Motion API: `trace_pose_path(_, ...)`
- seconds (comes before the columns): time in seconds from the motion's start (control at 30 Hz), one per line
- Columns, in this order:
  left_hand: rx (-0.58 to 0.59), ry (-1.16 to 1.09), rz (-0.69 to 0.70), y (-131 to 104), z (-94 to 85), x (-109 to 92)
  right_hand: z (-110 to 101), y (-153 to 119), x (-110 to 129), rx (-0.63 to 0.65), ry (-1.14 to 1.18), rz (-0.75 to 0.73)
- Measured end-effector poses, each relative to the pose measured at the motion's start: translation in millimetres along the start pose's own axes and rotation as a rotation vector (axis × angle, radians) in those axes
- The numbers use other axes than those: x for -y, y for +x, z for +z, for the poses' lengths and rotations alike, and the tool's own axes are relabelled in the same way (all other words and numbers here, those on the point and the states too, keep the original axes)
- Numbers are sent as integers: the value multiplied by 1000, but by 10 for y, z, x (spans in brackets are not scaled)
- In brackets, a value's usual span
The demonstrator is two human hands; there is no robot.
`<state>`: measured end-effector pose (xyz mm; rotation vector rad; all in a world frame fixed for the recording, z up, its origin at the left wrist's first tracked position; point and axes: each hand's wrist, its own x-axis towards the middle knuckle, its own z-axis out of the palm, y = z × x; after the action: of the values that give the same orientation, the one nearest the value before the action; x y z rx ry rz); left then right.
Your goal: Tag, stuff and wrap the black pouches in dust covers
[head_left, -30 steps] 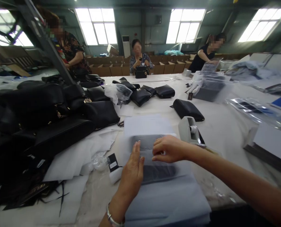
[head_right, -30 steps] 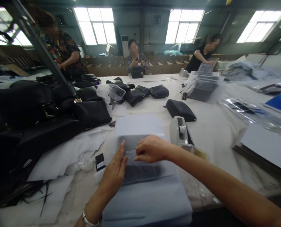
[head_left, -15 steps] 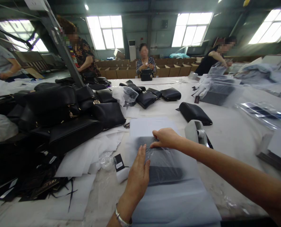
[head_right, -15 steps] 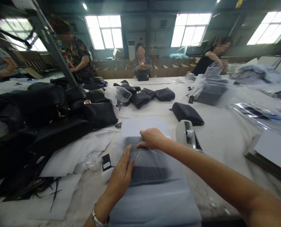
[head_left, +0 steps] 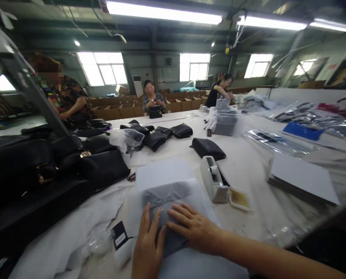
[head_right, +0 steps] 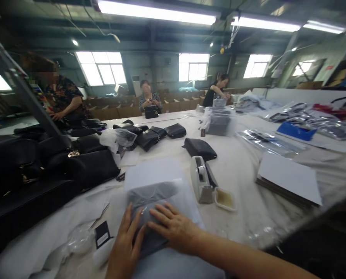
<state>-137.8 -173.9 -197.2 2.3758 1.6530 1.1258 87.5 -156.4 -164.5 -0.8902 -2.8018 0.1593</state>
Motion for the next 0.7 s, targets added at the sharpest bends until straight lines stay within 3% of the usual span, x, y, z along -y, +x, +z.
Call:
trace_pose_path(0.1, -85, 15, 121, -108, -105, -13, -103, 45, -39, -26, 24, 18)
trace_pose_path(0.2, -155, 14, 274, -325, -171, -89, -384, 124, -84, -48, 34, 30)
trace_pose_path(0.3, -157, -40, 327, -518, -152, -184, -690, 299, -225, -104, -4, 28)
trace_pose_path(0.43, -113, -130, 188, -533, -160, -218, -966, 643, -552, -147, -63, 38)
trace_pose_path(0.57, -98, -212, -24, -329, -269, -147, -1115, 954, -915, -42, -53, 161)
trace_pose_path(0.7, -66, -254, -83, -169, -287, -94, -1213, 1189, -1135, 92, -99, 180)
